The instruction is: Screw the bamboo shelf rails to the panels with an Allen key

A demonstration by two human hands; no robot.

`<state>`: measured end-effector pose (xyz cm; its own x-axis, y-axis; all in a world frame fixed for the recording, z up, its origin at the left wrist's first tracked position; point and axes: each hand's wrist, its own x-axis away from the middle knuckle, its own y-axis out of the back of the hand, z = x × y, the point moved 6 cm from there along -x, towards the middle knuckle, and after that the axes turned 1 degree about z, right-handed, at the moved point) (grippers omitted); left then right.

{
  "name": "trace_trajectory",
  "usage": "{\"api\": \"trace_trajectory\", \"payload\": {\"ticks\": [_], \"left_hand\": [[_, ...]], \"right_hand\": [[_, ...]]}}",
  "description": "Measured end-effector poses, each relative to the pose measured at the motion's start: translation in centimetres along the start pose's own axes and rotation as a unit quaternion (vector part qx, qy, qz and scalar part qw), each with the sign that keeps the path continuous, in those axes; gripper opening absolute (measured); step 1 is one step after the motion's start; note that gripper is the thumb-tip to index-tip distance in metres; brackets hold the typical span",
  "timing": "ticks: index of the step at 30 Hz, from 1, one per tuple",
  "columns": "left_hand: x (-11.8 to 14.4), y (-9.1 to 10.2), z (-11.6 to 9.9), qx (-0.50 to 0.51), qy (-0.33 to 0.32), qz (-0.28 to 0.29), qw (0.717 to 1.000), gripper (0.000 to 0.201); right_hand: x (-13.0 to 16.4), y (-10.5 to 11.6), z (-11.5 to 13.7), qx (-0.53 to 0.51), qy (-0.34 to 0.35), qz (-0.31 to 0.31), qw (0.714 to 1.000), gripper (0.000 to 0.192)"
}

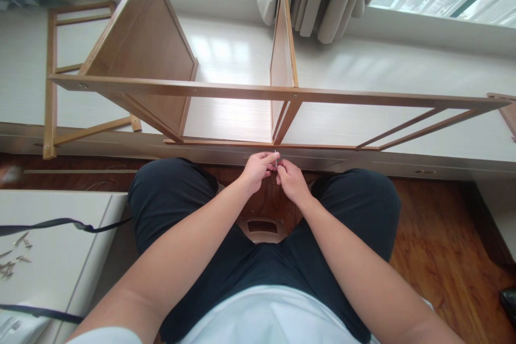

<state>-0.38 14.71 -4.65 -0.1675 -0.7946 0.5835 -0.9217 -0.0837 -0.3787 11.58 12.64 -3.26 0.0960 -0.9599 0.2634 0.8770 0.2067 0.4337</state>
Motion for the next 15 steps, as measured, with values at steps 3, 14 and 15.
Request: {"api": "trace_trajectory", "payload": {"ticks": [3, 14, 15], "left_hand": [[0.0, 0.0, -0.1, -0.006, -0.012, -0.002, 1.000, 0.042], [-0.5, 0.4, -0.1, -0.006, -0.017, -0.004, 1.000, 0.042], [-0.6, 0.4, -0.1, -0.006, -0.016, -0.003, 1.000, 0.042]], "right_hand": [[0.1, 0.4, 0.2, -0.008, 0.004, -0.022, 1.000, 0.034], [0.7, 0.7, 1.6, 0.002, 0.047, -0.042, 0.998, 0.034], [0.7, 0.7, 1.6, 0.006, 0.049, -0.043, 0.998, 0.033]]}}
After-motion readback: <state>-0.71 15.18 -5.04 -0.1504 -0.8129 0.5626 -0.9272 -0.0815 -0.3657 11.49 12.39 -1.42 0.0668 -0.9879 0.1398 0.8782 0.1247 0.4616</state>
